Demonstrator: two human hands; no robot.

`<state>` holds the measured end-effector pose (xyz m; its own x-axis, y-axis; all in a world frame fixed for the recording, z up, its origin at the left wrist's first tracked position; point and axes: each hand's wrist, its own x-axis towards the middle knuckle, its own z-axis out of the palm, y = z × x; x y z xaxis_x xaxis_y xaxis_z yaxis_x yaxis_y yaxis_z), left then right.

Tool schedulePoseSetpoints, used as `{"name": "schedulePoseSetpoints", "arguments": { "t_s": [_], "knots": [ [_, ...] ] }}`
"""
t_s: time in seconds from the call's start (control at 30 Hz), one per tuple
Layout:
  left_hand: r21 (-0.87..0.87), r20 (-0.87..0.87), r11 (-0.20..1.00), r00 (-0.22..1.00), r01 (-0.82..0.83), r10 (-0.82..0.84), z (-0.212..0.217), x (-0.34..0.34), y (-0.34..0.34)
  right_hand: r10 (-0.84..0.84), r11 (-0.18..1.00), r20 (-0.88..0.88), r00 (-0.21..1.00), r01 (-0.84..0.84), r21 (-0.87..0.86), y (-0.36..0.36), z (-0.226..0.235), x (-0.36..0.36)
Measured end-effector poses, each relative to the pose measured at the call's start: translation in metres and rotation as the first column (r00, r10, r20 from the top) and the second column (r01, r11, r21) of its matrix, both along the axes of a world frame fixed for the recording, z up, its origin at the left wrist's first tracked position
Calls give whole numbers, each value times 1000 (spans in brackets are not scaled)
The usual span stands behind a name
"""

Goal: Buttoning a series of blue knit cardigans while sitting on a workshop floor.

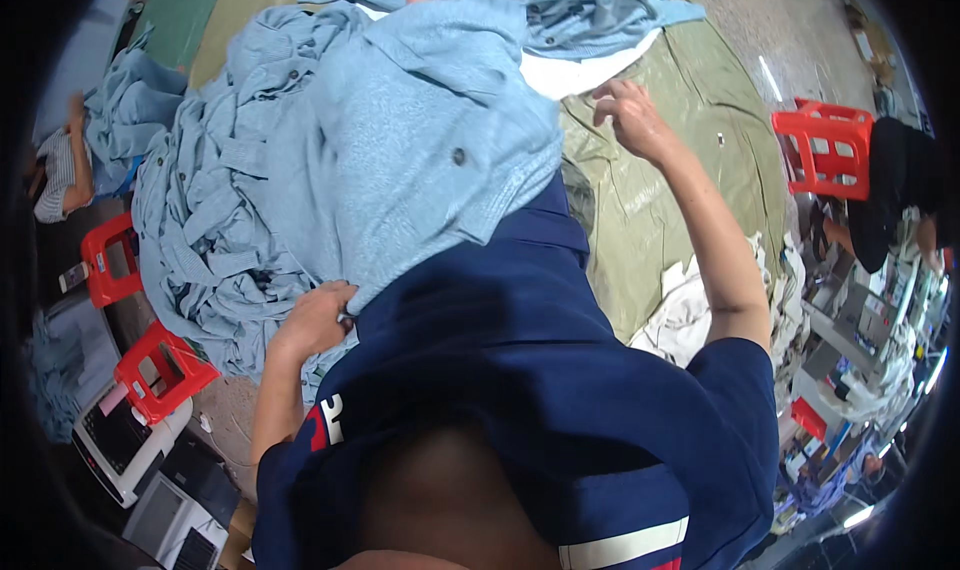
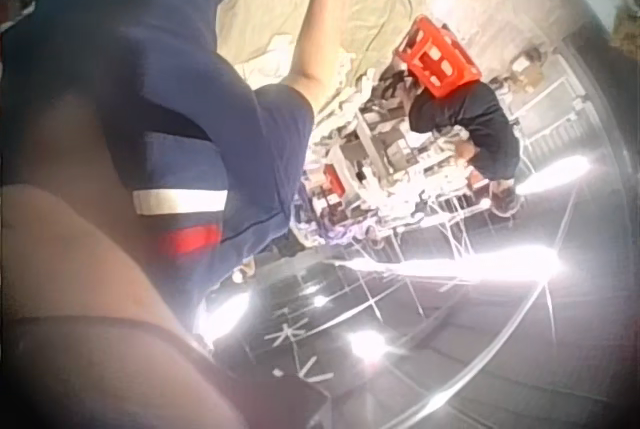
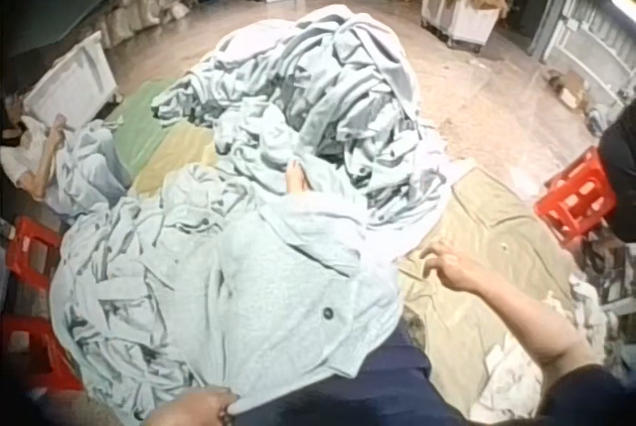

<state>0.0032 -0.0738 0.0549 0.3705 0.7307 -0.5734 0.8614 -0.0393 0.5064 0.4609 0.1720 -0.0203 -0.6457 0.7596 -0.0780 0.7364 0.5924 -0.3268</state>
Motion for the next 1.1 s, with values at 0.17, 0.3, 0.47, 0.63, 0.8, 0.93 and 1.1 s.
{"name": "schedulePoseSetpoints", "arguments": {
  "t_s": [0.17,0.3,0.47,0.63,0.8,0.93,1.1],
  "knots": [
    [-280,212,935,935,-220,283,-12,-27,25,-256,964,-440,861,193,-183,-33,8,-64],
    [-267,215,939,936,-218,279,1,-4,45,44,990,-524,850,-109,-94,-69,32,-121],
    [-248,467,818,675,-519,570,-27,29,69,36,951,-336,941,-136,-279,-120,28,-132],
    [41,617,620,508,-783,600,-86,54,142,81,796,-526,846,-373,-477,-108,72,-92],
    [465,492,721,827,-513,271,-98,80,217,88,850,-106,991,-130,-511,-117,78,-13],
    [-210,435,798,677,-565,593,-106,106,244,22,927,92,996,14,-375,-140,63,8],
    [-480,302,598,520,-641,799,-103,122,261,-186,971,138,973,203,-123,-148,62,-23]
  ]
}}
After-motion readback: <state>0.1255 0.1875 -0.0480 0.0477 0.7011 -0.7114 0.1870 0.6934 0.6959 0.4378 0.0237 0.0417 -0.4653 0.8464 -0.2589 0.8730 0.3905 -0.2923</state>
